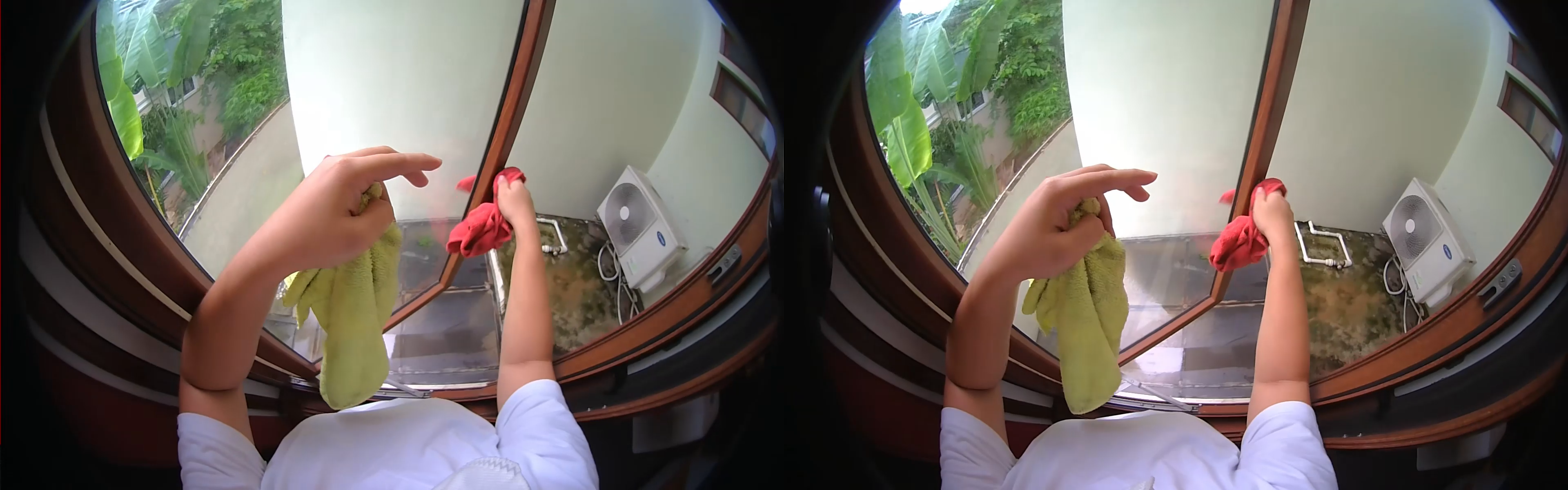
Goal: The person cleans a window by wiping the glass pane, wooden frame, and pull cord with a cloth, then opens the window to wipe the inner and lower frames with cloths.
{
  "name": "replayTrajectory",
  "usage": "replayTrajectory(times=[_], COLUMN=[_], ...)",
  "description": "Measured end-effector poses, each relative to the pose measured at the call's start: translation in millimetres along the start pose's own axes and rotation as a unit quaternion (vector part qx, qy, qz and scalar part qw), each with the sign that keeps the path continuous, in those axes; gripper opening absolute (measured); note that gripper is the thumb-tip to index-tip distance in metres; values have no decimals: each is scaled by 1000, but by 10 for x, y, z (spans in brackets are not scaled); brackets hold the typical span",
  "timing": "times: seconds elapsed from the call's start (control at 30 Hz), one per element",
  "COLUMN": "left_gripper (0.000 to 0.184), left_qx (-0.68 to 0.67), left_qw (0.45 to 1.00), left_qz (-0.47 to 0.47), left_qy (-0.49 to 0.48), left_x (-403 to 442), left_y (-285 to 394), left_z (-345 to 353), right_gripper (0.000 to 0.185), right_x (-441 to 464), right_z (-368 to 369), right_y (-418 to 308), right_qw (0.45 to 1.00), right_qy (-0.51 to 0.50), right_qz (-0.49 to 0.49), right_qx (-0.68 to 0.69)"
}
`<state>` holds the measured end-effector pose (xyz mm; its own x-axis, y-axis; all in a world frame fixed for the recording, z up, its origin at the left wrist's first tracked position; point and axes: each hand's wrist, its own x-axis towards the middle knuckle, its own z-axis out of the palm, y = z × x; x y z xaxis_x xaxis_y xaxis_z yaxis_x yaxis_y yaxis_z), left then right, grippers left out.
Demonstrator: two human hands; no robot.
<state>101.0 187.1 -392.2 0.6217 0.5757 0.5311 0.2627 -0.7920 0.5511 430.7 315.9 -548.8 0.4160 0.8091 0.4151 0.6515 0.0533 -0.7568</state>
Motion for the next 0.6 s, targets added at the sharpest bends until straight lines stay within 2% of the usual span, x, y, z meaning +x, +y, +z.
replayTrajectory(times=[0.07,0.1,0.17,0.27,0.33,0.37,0.4,0.47,0.57,0.6], left_gripper=[59,59,59,59,58,58,58,58,58,58], left_qx=[5,9,1,-15,-16,-18,-19,-18,-19,-20], left_qw=[1000,1000,1000,1000,999,999,999,999,1000,1000], left_qz=[-2,-9,-20,-25,-34,-35,-35,-31,-23,-22], left_qy=[2,3,1,2,1,2,1,1,6,9], left_x=[12,23,10,26,24,20,16,10,13,5], left_y=[-16,-4,-7,4,0,-15,-28,-32,-24,-28], left_z=[4,7,32,6,-6,2,3,-15,-22,-29], right_gripper=[39,37,35,35,43,48,44,34,26,25], right_x=[172,126,-84,-466,-683,-953,-992,-1270,-1479,-1495], right_z=[127,109,126,257,332,230,378,416,799,883], right_y=[344,345,198,-169,-353,-714,-550,-753,-451,-374], right_qw=[987,949,835,654,674,631,585,566,578,604], right_qy=[20,-21,-4,31,68,19,-8,40,43,26], right_qz=[12,92,190,212,190,171,147,151,233,240], right_qx=[161,301,516,725,711,757,798,809,781,760])
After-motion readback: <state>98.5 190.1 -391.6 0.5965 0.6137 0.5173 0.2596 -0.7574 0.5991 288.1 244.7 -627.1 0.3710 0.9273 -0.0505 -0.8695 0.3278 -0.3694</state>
